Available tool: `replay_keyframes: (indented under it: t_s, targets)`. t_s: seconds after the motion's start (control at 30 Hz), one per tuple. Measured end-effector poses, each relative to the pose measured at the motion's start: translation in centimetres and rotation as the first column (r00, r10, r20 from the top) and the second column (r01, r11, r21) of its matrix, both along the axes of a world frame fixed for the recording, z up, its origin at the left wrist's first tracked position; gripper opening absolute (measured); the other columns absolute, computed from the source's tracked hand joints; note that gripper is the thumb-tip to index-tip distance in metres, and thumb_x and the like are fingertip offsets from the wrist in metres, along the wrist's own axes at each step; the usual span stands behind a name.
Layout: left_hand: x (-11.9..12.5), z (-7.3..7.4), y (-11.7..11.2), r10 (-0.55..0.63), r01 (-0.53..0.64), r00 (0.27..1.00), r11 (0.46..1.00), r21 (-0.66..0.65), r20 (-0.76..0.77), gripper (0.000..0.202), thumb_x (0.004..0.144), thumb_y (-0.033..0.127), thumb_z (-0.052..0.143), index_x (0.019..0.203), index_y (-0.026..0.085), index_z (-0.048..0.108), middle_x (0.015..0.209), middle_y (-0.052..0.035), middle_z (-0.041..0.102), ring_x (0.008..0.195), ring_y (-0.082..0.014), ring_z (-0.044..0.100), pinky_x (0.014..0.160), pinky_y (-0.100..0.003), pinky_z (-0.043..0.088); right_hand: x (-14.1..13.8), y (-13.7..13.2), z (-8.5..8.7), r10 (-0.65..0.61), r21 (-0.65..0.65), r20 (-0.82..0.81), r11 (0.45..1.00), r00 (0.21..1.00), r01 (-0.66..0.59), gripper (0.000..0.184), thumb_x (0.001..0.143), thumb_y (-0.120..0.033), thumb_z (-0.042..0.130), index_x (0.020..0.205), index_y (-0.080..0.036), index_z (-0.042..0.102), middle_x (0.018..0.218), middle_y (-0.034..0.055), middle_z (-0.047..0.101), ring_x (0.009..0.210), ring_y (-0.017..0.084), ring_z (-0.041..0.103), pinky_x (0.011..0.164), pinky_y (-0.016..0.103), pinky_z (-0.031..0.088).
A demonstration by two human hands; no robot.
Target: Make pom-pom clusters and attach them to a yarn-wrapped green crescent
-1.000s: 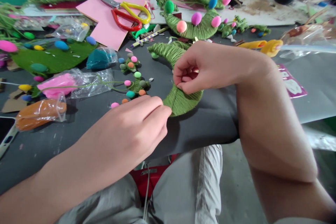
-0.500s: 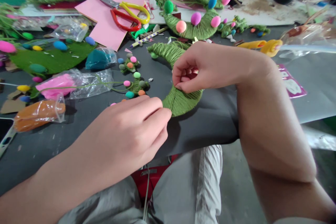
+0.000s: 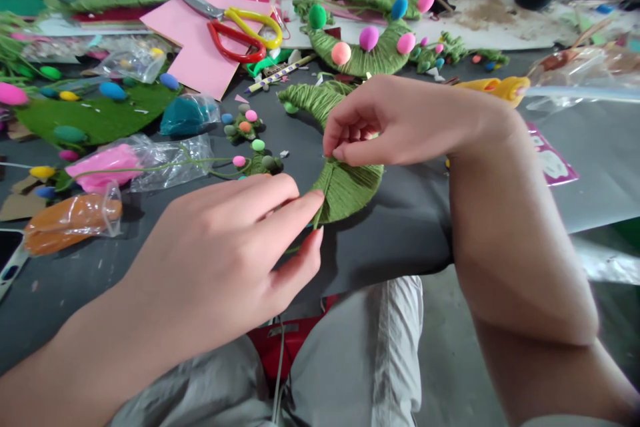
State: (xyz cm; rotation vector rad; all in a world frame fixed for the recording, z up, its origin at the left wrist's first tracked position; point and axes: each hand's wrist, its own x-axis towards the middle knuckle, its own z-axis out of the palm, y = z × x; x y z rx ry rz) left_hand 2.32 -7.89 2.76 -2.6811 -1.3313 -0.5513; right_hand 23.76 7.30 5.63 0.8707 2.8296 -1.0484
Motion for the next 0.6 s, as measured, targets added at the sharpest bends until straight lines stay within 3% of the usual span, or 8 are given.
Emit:
replay_keyframes:
  t_s: [0.17,0.6]
  targets:
    - [0.06,-0.10,0.06,-0.025,0.024,0.999,0.999,-0.026,-0.024,0.022,0.097,0.028,0.057,0.110,0.020,0.073,0.088,-0.0037,0.073,0.071,-0.0196,0.069,0.061,-0.036,0.055,-0.29,0.03,-0.26,0.009,0.023,0.019,1.000,1.000,-0.010,0.019,0.093,-0.038,0.069,0.083,-0.022,0.071,0.078,-0.0006,0.070,0.067,0.011,0.056,0.056,0.026,0.042]
    - [-0.06,-0.19,-0.07,-0.053,0.051,0.998,0.998,-0.042,-0.037,0.024,0.097,0.026,0.060,0.115,0.019,0.075,0.091,-0.0038,0.074,0.078,-0.0204,0.072,0.070,-0.036,0.058,-0.71,-0.45,-0.23,-0.004,0.001,0.082,1.000,0.997,0.004,0.041,0.083,-0.058,0.077,0.077,-0.021,0.062,0.070,-0.0025,0.059,0.061,0.011,0.047,0.052,0.030,0.034]
